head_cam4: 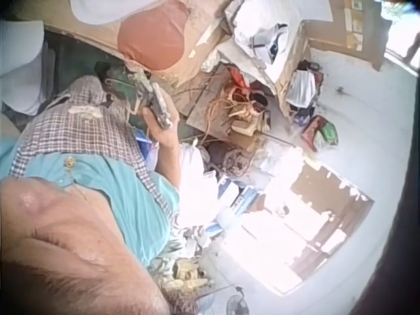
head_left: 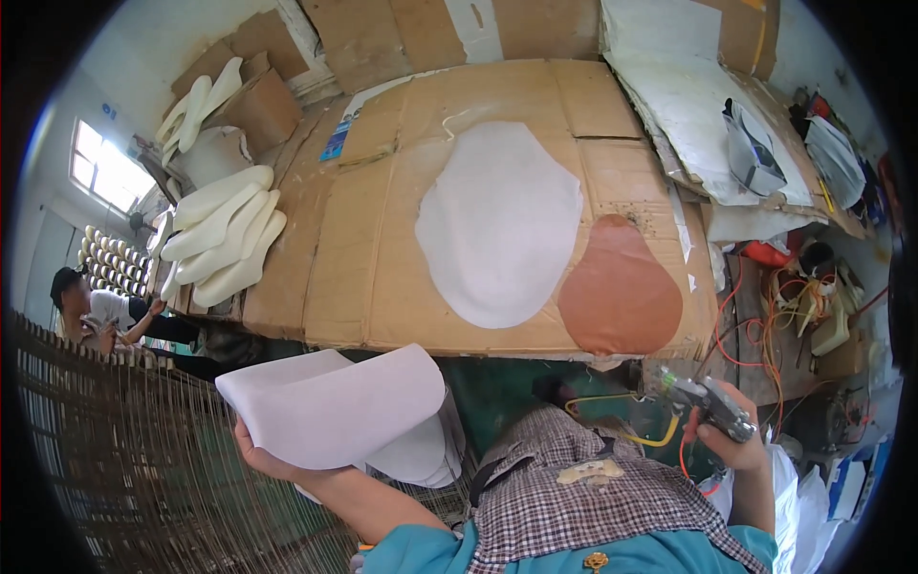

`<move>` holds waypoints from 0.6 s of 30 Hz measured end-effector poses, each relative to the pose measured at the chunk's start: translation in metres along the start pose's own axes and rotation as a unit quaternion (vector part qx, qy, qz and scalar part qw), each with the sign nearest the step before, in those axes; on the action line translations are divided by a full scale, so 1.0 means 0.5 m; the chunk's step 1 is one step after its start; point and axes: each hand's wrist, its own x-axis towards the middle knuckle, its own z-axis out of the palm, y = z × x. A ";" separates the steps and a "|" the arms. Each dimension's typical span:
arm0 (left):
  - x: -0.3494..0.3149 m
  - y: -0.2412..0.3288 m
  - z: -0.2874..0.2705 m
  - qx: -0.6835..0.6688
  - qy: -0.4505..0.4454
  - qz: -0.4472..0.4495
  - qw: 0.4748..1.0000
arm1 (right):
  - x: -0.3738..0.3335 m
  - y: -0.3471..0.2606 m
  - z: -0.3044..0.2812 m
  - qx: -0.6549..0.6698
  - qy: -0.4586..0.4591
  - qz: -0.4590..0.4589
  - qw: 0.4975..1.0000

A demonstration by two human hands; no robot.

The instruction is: Applying spray adhesive to white foam and fabric pieces and placing them on a drying rack in a manufacturing setting.

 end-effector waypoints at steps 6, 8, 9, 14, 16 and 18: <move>0.002 0.001 -0.005 0.065 0.099 0.044 0.992 | 0.084 0.000 0.027 -0.035 0.075 -0.051 0.995; 0.004 0.002 -0.015 0.023 0.076 0.033 0.996 | 0.103 -0.010 0.029 -0.028 0.108 -0.064 0.992; 0.007 0.000 -0.025 0.024 0.076 0.033 0.996 | 0.108 -0.012 0.031 -0.022 0.143 -0.076 0.987; 0.007 0.007 -0.043 -0.031 0.009 0.031 0.999 | 0.075 -0.001 -0.008 -0.043 0.148 -0.058 0.986; 0.016 0.003 -0.055 -0.013 0.013 0.042 0.999 | 0.054 -0.001 -0.012 -0.042 0.106 -0.050 0.992; 0.021 -0.001 -0.056 0.005 0.017 0.052 0.999 | 0.034 0.003 -0.004 -0.021 0.059 -0.037 0.997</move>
